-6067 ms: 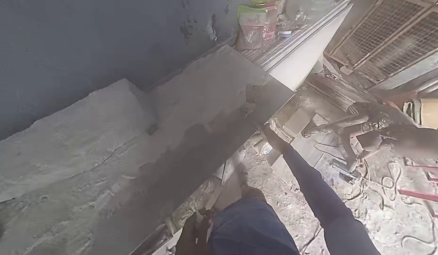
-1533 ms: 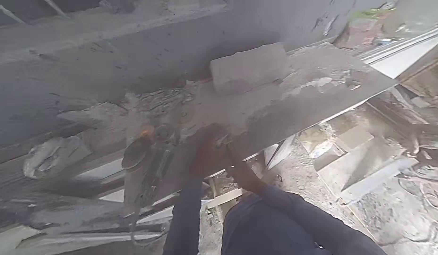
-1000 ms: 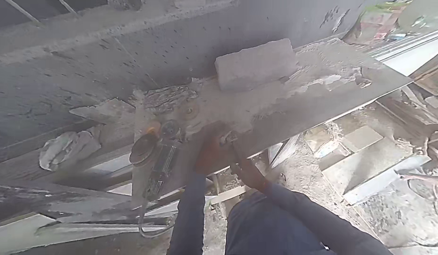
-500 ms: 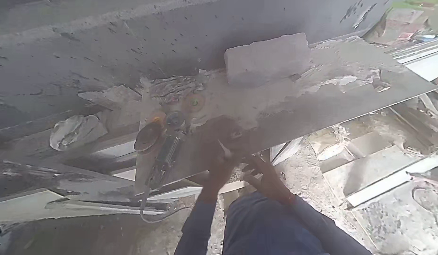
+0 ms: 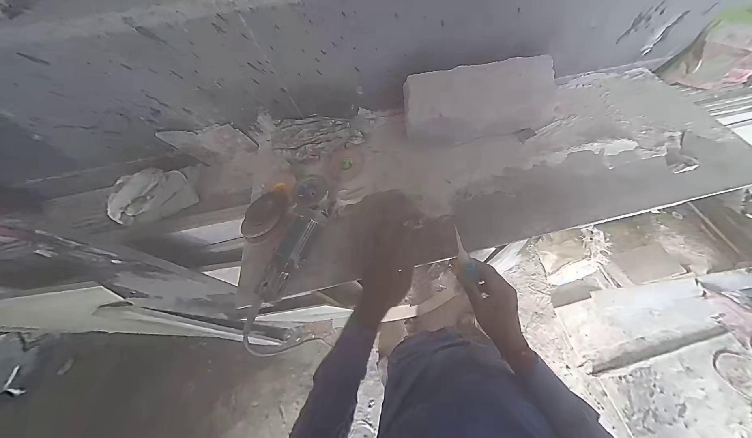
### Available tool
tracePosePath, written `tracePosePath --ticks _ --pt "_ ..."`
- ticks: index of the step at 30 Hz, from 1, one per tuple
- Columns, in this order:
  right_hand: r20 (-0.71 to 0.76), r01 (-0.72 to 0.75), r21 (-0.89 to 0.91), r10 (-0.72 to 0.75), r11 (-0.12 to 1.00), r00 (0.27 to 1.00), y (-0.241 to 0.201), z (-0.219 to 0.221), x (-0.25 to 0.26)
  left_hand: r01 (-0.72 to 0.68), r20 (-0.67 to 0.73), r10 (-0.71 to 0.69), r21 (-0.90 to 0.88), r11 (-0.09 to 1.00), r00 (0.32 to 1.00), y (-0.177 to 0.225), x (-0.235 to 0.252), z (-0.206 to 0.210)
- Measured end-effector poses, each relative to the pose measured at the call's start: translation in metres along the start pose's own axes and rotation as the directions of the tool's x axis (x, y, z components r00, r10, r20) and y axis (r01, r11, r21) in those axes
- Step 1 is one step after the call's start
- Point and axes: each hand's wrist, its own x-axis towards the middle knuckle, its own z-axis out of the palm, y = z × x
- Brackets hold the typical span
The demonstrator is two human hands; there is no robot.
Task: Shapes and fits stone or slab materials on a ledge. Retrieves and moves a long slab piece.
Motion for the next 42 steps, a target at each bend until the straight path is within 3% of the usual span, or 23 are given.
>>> tracePosePath --ticks 2,4,7,10,15,21,29,33,42 --pt "0.001 0.030 -0.055 -0.030 0.998 1.000 0.006 -0.003 0.004 0.046 0.225 -0.089 0.191 0.981 0.970 -0.012 0.020 -0.012" --pt "0.025 0.040 -0.124 -0.037 0.992 0.999 0.007 -0.004 0.007 0.021 0.354 -0.117 0.263 0.964 0.928 -0.024 0.034 -0.011" --pt "0.026 0.073 -0.249 -0.068 0.966 0.997 0.004 -0.003 0.011 -0.104 0.402 -0.009 0.257 0.961 0.916 -0.036 0.040 -0.007" --pt "0.030 0.081 -0.353 -0.075 0.932 0.997 0.003 -0.003 0.013 -0.123 0.435 -0.001 0.257 0.959 0.901 -0.035 0.043 -0.005" --pt "0.077 0.138 -0.439 -0.115 0.888 0.990 0.008 0.000 0.019 -0.177 0.305 0.134 0.120 0.977 0.943 -0.051 0.034 0.005" --pt "0.090 0.165 -0.467 -0.139 0.869 0.986 0.000 0.003 0.028 -0.099 0.373 0.008 0.228 0.969 0.928 -0.042 0.032 0.005" --pt "0.108 0.169 -0.508 -0.132 0.845 0.985 -0.013 0.003 0.031 -0.121 0.313 0.052 0.204 0.971 0.948 -0.046 0.029 0.008" --pt "0.055 0.186 -0.513 -0.184 0.838 0.981 -0.010 0.004 0.032 -0.139 0.207 0.113 0.114 0.984 0.972 -0.055 0.027 0.014" --pt "0.062 0.192 -0.509 -0.187 0.839 0.980 -0.005 0.003 0.029 -0.050 0.234 0.051 -0.011 0.999 0.971 -0.059 0.034 0.018"
